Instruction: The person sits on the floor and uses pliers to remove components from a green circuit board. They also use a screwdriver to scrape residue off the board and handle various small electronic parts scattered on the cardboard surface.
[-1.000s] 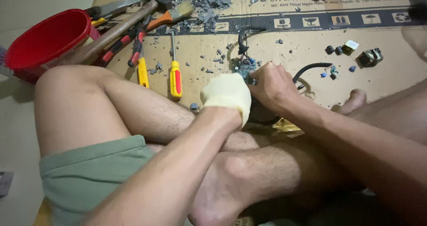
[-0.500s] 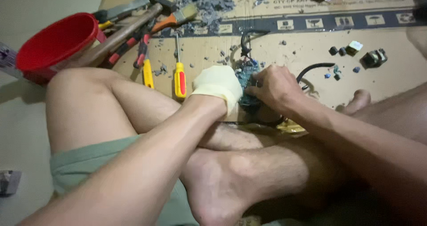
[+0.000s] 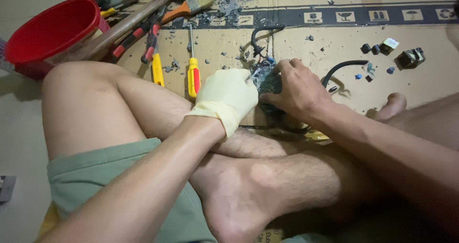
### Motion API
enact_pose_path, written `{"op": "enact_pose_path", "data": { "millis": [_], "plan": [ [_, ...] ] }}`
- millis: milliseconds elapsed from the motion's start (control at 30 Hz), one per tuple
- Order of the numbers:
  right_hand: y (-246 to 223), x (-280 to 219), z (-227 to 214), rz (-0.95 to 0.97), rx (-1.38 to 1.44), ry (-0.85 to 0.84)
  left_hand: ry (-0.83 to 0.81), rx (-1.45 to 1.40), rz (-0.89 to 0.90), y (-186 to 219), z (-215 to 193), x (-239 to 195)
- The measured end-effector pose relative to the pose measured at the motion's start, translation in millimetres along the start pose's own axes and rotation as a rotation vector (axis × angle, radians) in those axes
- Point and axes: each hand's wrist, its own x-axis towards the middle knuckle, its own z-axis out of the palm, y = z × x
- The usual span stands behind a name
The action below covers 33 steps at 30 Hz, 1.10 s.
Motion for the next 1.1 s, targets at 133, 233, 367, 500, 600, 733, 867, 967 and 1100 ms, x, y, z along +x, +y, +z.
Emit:
{"op": "enact_pose_path", "data": {
  "millis": [133,233,367,500,600,733,867,967,1100],
  "plan": [
    [-2.4,1.0,-0.9,0.002,-0.011,0.015,0.029,0.078,0.054,3.5,3.8,15.3],
    [6.9,7.1,6.1,0.003,-0.046,0.005,0.035,0.162,0.084,8.1,15.0,37.2],
    [18.2,17.2,14.6,-0.023,-0.076,0.026,0.049,0.311,0.137,17.4,29.9,59.6],
    [29.3,25.5,24.6,-0.072,-0.062,0.011,0.065,0.372,0.35,15.5,55.1,60.1],
    [31.1,25.5,29.6,-0.124,-0.096,0.048,0.449,0.485,0.694,-6.3,98.0,79.8],
    [32.3,28.5,28.2,-0.116,-0.1,0.022,0.446,0.43,0.668,10.0,64.6,66.9],
    [42.1,38.4,33.1,-0.103,-0.097,-0.027,-0.069,0.096,0.116,41.6,5.1,33.5],
    [35.0,30.0,26.4,-0.146,-0.061,0.005,-0.047,0.036,0.052,36.9,16.6,46.0],
    [43.0,36.4,32.3,-0.147,-0.078,-0.012,0.036,0.191,0.18,35.7,46.2,63.2]
  ]
}}
